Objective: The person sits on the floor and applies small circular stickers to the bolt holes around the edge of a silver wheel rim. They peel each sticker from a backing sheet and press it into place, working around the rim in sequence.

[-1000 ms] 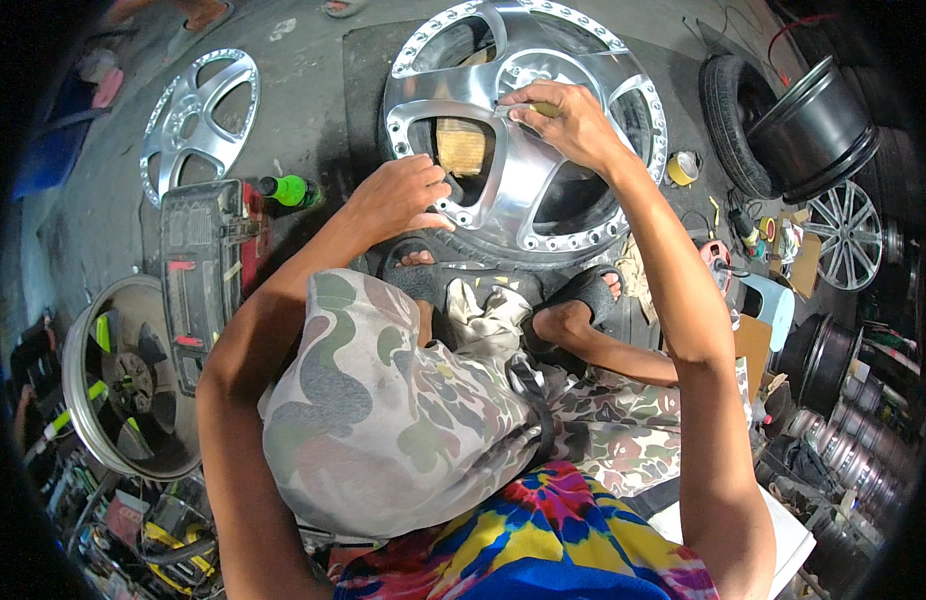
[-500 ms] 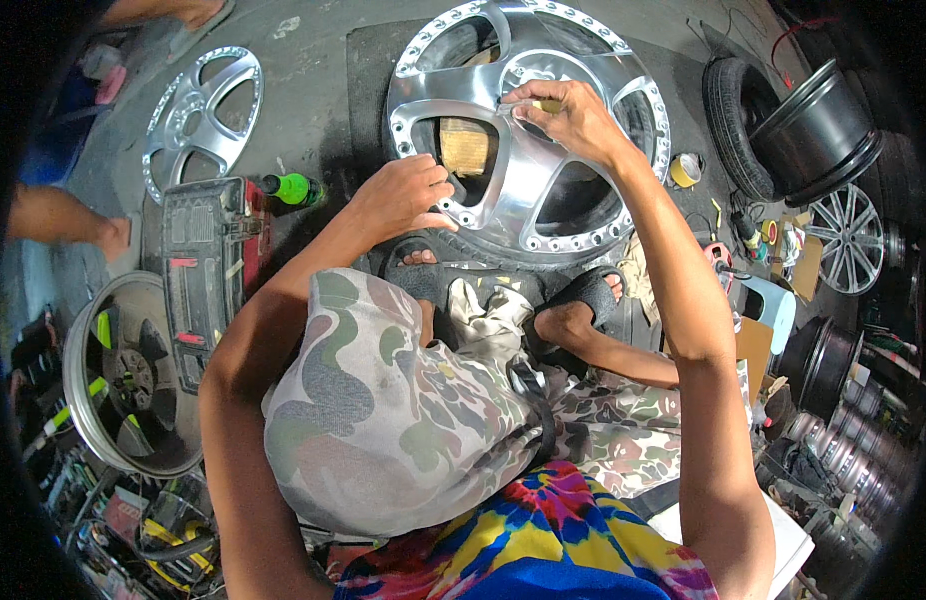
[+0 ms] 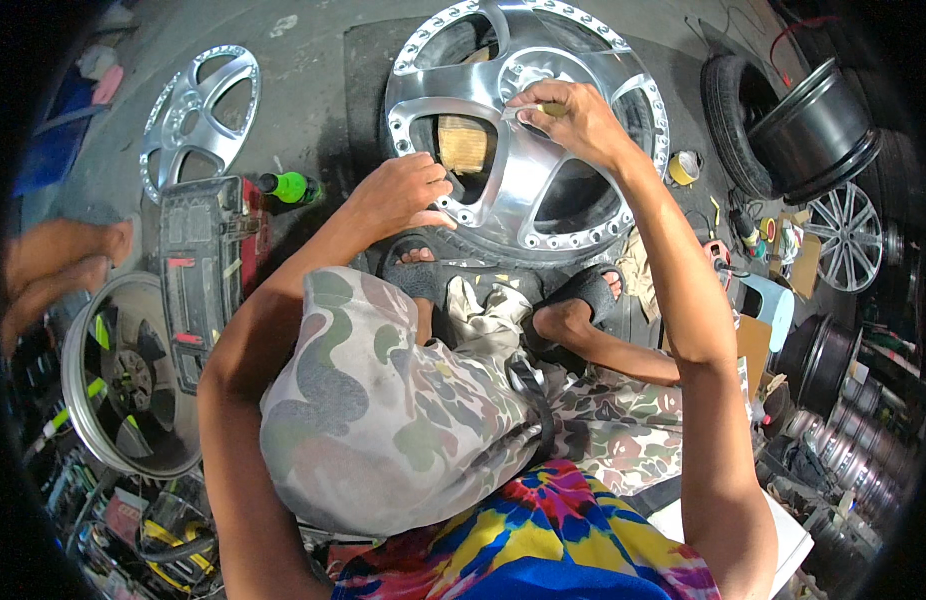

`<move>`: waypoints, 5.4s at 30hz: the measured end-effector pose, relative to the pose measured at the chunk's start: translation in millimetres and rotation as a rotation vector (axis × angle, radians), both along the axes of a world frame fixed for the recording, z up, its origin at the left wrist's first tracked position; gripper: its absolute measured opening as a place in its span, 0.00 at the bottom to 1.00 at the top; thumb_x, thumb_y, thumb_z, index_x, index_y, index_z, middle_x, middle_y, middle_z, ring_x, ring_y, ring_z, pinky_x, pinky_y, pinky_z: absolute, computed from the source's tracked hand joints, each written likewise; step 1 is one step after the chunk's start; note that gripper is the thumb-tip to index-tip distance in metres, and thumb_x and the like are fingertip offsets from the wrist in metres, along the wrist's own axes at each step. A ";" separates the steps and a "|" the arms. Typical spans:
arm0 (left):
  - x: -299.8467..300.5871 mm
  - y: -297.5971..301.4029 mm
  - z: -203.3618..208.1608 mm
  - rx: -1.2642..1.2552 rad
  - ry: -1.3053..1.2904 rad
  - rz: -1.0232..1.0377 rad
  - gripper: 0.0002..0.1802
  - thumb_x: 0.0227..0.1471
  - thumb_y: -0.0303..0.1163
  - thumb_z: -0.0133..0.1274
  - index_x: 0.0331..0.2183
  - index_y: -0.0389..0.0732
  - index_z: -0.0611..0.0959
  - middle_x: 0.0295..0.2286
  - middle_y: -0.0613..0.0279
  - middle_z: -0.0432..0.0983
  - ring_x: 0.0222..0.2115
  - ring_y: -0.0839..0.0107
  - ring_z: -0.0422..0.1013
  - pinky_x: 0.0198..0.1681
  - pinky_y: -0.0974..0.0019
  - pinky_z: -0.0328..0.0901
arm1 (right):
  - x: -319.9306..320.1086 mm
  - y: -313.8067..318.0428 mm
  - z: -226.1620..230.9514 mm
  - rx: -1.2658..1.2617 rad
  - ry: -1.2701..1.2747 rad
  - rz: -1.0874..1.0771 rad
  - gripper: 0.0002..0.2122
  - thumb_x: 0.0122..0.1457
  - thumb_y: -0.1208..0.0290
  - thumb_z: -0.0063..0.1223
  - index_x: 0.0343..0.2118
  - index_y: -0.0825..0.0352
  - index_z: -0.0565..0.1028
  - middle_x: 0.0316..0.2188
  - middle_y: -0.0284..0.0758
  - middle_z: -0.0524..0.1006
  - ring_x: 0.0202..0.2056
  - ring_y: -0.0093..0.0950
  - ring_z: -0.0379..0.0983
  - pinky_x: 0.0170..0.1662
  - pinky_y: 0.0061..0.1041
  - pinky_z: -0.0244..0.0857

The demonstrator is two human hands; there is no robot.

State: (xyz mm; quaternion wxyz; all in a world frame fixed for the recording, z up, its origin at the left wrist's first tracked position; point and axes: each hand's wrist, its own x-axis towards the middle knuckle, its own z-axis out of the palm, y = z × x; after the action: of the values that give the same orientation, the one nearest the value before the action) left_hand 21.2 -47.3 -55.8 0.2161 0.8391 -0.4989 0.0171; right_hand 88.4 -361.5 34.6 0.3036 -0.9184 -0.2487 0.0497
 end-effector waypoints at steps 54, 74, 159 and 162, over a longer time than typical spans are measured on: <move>-3.4 -1.2 -2.2 -0.074 -0.006 0.029 0.25 0.46 0.50 0.73 0.38 0.41 0.85 0.34 0.61 0.76 0.39 0.58 0.74 0.44 0.56 0.73 | -180.4 51.8 -23.0 -0.104 -0.158 -0.239 0.16 0.64 0.73 0.64 0.55 0.57 0.82 0.45 0.38 0.74 0.31 0.44 0.82 0.33 0.43 0.78; -9.9 -7.7 25.2 -0.165 0.032 0.137 0.38 0.53 0.50 0.71 0.59 0.38 0.82 0.60 0.54 0.75 0.63 0.53 0.70 0.62 0.53 0.70 | -217.2 58.3 -22.9 0.173 -0.133 -0.651 0.12 0.66 0.75 0.65 0.51 0.64 0.84 0.37 0.40 0.73 0.32 0.35 0.77 0.35 0.35 0.73; 29.0 -43.9 22.7 -0.045 0.240 0.548 0.42 0.46 0.66 0.72 0.41 0.34 0.85 0.27 0.53 0.85 0.29 0.53 0.84 0.37 0.49 0.78 | -253.0 -13.2 -99.9 0.395 0.086 -0.971 0.10 0.70 0.68 0.63 0.39 0.72 0.80 0.28 0.37 0.79 0.29 0.27 0.76 0.36 0.29 0.70; 29.3 -43.1 24.1 -0.051 0.241 0.544 0.42 0.46 0.67 0.72 0.41 0.34 0.85 0.27 0.53 0.85 0.29 0.52 0.84 0.37 0.48 0.78 | -253.2 -11.2 -96.3 0.469 0.149 -0.981 0.11 0.70 0.67 0.63 0.39 0.72 0.80 0.26 0.32 0.78 0.27 0.21 0.73 0.32 0.26 0.70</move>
State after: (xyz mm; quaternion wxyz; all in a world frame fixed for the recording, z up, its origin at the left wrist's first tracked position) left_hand 50.6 -90.4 -31.7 0.2822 0.9323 -0.2257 -0.0128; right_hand -164.8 -372.6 -61.7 0.5047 -0.8283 0.2264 -0.0896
